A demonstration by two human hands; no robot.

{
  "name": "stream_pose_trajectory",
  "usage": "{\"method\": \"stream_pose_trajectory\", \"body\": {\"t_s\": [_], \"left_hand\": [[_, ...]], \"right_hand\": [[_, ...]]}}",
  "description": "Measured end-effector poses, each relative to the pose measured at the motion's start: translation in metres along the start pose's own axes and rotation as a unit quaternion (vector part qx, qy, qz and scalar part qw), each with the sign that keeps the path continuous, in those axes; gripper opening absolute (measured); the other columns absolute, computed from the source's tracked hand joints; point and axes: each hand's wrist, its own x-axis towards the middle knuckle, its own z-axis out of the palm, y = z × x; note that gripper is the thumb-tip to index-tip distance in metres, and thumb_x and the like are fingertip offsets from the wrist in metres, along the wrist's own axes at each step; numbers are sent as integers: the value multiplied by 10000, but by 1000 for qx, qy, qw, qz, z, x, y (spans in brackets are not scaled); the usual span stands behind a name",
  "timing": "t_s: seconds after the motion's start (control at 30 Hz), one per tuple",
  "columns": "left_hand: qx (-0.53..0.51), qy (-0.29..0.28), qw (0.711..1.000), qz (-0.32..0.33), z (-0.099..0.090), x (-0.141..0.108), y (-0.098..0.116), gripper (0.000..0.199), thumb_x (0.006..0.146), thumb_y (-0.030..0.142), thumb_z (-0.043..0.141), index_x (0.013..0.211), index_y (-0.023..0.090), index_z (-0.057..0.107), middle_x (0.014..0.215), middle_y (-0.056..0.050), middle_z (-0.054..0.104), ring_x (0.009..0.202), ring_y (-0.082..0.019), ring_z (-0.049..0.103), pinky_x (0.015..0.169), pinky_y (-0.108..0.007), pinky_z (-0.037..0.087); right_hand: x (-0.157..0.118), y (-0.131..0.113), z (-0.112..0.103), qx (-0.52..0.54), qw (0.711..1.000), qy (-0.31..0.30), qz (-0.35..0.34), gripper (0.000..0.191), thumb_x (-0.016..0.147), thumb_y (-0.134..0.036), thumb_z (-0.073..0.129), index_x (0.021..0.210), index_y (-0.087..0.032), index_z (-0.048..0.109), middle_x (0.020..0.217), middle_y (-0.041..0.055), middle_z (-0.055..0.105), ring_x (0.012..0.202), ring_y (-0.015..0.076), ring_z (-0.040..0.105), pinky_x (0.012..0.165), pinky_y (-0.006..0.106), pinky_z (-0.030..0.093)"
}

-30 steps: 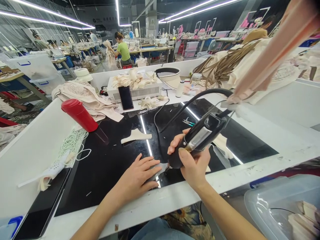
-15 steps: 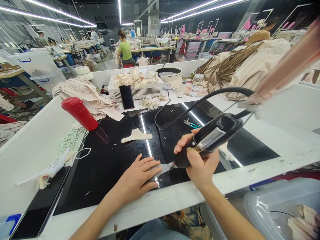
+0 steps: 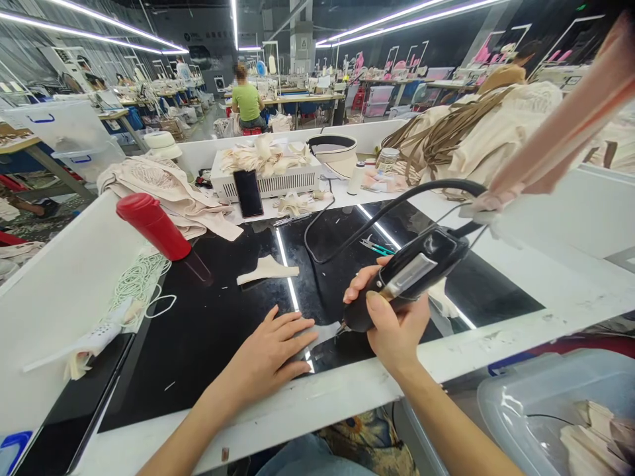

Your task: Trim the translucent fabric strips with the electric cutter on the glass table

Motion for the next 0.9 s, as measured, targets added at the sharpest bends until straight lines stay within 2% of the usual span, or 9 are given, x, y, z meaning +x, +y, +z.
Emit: {"method": "stream_pose_trajectory", "body": {"t_s": [0.27, 0.4, 0.47, 0.53, 0.63, 0.7, 0.77, 0.8, 0.9], "left_hand": [[3, -6, 1000, 1, 0, 1, 0, 475, 995, 367, 597, 1458, 323, 502, 1532, -42, 513, 1448, -283, 418, 1230, -612, 192], [-12, -1, 1000, 4, 1, -2, -1, 496, 988, 365, 610, 1467, 318, 490, 1542, -48, 501, 1454, -284, 411, 1229, -624, 189], [-23, 23, 999, -8, 3, -3, -3, 515, 992, 355, 603, 1486, 312, 462, 1560, -56, 475, 1460, -276, 405, 1232, -617, 201], [-30, 72, 996, -46, 7, -3, -3, 483, 1015, 330, 559, 1486, 296, 458, 1567, -66, 462, 1461, -263, 406, 1233, -601, 226], [-25, 147, 981, -122, 14, 0, -3, 388, 1020, 292, 541, 1404, 239, 541, 1523, -93, 510, 1441, -269, 435, 1223, -582, 287], [-25, 164, 975, -150, 17, 2, -2, 340, 981, 257, 605, 1318, 212, 596, 1487, -103, 546, 1423, -282, 456, 1214, -564, 326], [-41, 167, 972, -160, 20, 3, -1, 281, 948, 215, 646, 1228, 215, 627, 1462, -89, 569, 1422, -281, 455, 1213, -544, 342], [-52, 171, 970, -163, 20, 4, 0, 245, 938, 200, 656, 1181, 219, 636, 1451, -77, 579, 1426, -278, 448, 1214, -532, 347], [-90, 188, 963, -169, 22, 3, 2, 137, 922, 169, 666, 1045, 223, 640, 1417, -46, 607, 1431, -264, 436, 1215, -499, 349]], "right_hand": [[-3, 2, 1, -3, 1000, -4, 8, 353, 879, -282, 728, 1174, -274, 534, 884, -13, 638, 668, 139, 633, 571, 290, 545], [-3, 1, 3, 5, 1000, -10, 13, 350, 879, -271, 732, 1171, -275, 538, 886, -15, 638, 672, 135, 631, 593, 295, 555], [-2, -1, 3, 7, 1000, -13, 15, 364, 868, -278, 745, 1169, -273, 541, 883, -16, 639, 681, 139, 633, 618, 307, 561], [-2, -3, 2, 2, 1000, -16, 13, 372, 860, -268, 751, 1169, -275, 545, 880, -19, 643, 692, 141, 634, 649, 314, 564], [-1, -7, -4, -31, 999, -27, 7, 394, 867, -252, 737, 1212, -283, 549, 909, -14, 661, 743, 150, 648, 724, 322, 561], [0, -7, -11, -89, 996, -29, 1, 349, 883, -282, 713, 1206, -266, 582, 992, 19, 680, 837, 173, 666, 792, 334, 552], [1, -6, -20, -193, 981, -18, -7, 306, 884, -343, 702, 1157, -220, 638, 1069, 67, 687, 932, 218, 669, 844, 356, 539], [0, -5, -24, -245, 969, 3, -15, 326, 871, -368, 710, 1149, -206, 653, 1044, 72, 684, 932, 233, 665, 842, 366, 534], [-7, -2, -38, -288, 945, 117, -97, 438, 816, -371, 762, 1194, -183, 647, 1081, 88, 645, 946, 265, 643, 894, 440, 508]]}}
